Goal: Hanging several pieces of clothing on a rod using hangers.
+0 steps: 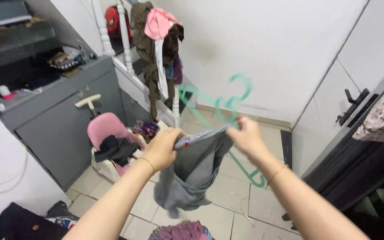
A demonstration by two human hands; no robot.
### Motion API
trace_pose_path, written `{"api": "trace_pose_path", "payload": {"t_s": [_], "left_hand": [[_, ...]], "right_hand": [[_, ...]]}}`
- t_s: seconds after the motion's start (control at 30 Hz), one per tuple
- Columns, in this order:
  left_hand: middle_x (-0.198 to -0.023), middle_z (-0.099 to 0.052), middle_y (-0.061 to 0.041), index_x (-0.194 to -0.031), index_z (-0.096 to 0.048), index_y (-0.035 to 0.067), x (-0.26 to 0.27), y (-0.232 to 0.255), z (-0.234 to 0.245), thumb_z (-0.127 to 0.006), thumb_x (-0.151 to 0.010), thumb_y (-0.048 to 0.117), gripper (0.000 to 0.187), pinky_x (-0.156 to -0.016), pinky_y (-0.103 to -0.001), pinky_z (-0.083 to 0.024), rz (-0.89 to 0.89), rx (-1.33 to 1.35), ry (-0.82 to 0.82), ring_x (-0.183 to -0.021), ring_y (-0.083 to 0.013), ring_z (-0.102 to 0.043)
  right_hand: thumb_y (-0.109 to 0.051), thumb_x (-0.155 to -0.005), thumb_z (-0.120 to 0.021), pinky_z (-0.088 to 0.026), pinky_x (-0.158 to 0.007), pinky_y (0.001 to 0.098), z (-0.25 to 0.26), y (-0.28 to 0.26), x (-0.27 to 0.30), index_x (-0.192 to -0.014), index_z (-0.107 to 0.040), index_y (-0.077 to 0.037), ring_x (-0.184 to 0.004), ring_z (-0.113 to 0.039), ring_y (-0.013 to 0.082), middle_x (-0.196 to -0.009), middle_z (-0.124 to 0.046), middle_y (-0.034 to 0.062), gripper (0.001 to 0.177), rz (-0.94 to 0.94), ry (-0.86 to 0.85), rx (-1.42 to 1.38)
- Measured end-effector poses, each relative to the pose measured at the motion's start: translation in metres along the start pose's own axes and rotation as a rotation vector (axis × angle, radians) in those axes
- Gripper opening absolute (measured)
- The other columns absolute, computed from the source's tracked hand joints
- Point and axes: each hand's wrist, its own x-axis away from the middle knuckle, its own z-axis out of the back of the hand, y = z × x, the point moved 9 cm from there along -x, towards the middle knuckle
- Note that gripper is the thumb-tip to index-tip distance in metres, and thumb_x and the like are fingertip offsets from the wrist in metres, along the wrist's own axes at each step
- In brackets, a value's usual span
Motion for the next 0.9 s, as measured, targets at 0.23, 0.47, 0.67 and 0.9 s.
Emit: {"api": "trace_pose_path", "payload": {"t_s": [0.23, 0.47, 0.67, 0.9], "left_hand": [[-0.097, -0.070, -0.012, -0.102, -0.073, 0.011, 0.032, -0.127, 0.026, -0.077, -0.075, 0.003, 0.029, -0.085, -0.042, -0.054, 0.698, -0.338, 0.018, -0.096, -0.0306, -0.066], [-0.091, -0.071, -0.001, -0.103, -0.073, 0.011, -0.045, 0.027, 0.072, -0.071, -0.091, 0.021, 0.016, -0.070, -0.033, -0.051, 0.743, 0.756, -0.202, -0.079, -0.0130, -0.063], [-0.094, -0.073, 0.001, -0.106, -0.079, 0.005, -0.109, 0.068, 0.102, -0.073, -0.093, 0.026, 0.026, -0.078, -0.025, -0.050, 0.413, 0.495, 0.023, -0.085, -0.0065, -0.061], [-0.096, -0.077, -0.001, -0.106, -0.080, 0.005, -0.130, 0.135, 0.124, -0.076, -0.087, 0.026, 0.029, -0.080, -0.026, -0.053, 0.280, 0.435, 0.020, -0.087, -0.0068, -0.065]], "right_hand": [[0.001, -0.083, -0.064, -0.025, -0.041, 0.0313, 0.089, -0.054, -0.008, -0.138, -0.052, -0.006, -0.050, -0.038, 0.0128, -0.075, -0.050, 0.0037, 0.057, -0.241, 0.311, -0.261], [0.003, -0.078, -0.065, -0.023, -0.040, 0.0282, 0.089, -0.031, 0.011, -0.137, -0.054, -0.004, -0.048, -0.037, 0.0086, -0.073, -0.059, 0.0050, 0.061, -0.414, -0.022, -0.168], [-0.033, -0.093, -0.069, -0.036, -0.042, 0.0252, 0.082, -0.103, 0.032, -0.119, -0.061, -0.011, -0.052, -0.045, 0.0041, -0.078, -0.061, -0.0021, 0.035, -0.219, 0.092, 0.119], [-0.034, -0.112, -0.040, -0.039, -0.046, 0.0252, 0.090, -0.211, 0.068, -0.119, -0.047, -0.009, -0.053, -0.039, 0.0051, -0.081, -0.049, -0.0006, 0.026, 0.305, 0.571, -0.570]]}}
